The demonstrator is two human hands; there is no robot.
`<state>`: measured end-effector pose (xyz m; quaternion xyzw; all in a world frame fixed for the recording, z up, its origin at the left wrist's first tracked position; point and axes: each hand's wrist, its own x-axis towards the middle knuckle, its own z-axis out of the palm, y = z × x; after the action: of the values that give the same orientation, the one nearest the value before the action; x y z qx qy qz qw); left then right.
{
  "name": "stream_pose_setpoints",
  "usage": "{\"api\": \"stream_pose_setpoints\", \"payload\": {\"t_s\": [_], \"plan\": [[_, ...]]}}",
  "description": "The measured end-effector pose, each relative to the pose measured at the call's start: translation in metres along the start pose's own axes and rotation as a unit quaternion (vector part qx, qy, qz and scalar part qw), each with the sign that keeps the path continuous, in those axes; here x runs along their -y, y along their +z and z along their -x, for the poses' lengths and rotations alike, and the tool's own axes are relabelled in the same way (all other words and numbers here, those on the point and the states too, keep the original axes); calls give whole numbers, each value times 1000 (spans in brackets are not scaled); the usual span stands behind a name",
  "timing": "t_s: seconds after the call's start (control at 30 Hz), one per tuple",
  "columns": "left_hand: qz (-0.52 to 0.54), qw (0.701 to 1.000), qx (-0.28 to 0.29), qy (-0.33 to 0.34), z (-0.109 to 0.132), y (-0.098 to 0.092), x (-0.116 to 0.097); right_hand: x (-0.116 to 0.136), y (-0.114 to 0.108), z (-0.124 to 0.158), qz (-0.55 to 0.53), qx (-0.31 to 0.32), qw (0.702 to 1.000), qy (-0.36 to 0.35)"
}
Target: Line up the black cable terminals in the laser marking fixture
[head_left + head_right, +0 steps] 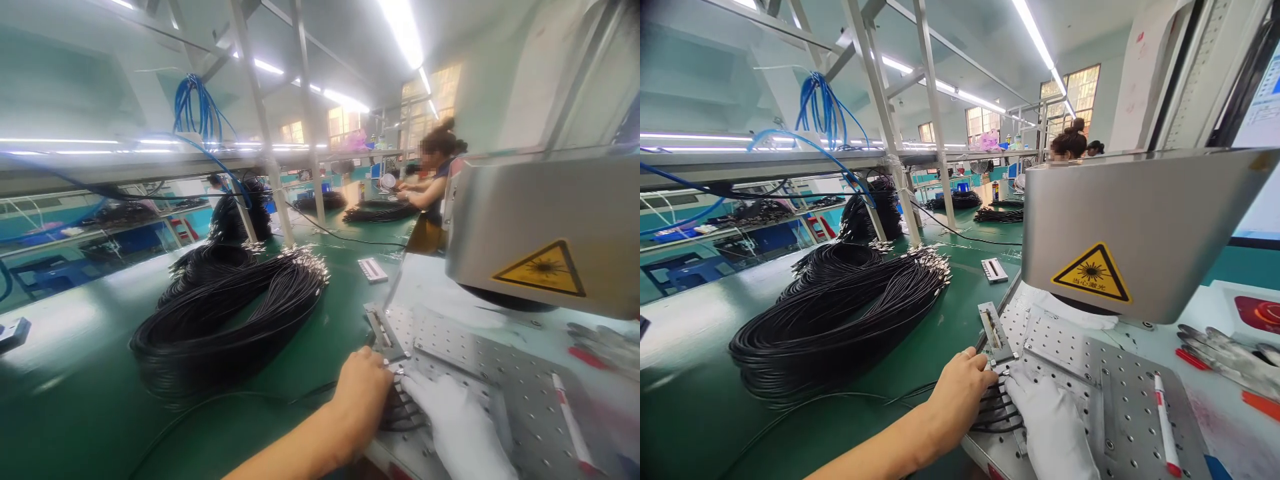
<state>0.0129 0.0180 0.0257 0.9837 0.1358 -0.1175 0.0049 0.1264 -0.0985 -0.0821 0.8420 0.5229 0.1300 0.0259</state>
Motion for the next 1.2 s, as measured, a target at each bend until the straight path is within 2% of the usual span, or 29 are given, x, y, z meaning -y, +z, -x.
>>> {"api": "stream_pose_setpoints", "payload": {"t_s": [0.07,0.2,0.33,0.47,0.53,0.67,0.8,1.0,1.2], "plan": [[-7,1000,-7,9,-1,8,3,0,-6,-1,-13,11,1000,16],[-9,998,-50,28,-2,28,10,-1,-15,-1,-28,-7,1000,13],[13,997,-65,48,-1,35,16,-6,-7,2,-108,-42,993,9],[28,996,-62,57,-1,22,17,-22,13,7,-277,-137,951,-27],[29,995,-76,54,0,15,16,-30,22,9,-344,-166,924,8],[51,992,-90,74,0,10,11,-35,28,10,-447,-157,879,55],[78,988,-61,116,-1,17,6,-36,30,5,-435,-169,883,48],[77,984,-55,149,-7,21,1,-38,40,3,-396,-181,900,15],[-36,979,-46,198,-10,21,-4,-28,18,7,-390,-141,909,42]]}}
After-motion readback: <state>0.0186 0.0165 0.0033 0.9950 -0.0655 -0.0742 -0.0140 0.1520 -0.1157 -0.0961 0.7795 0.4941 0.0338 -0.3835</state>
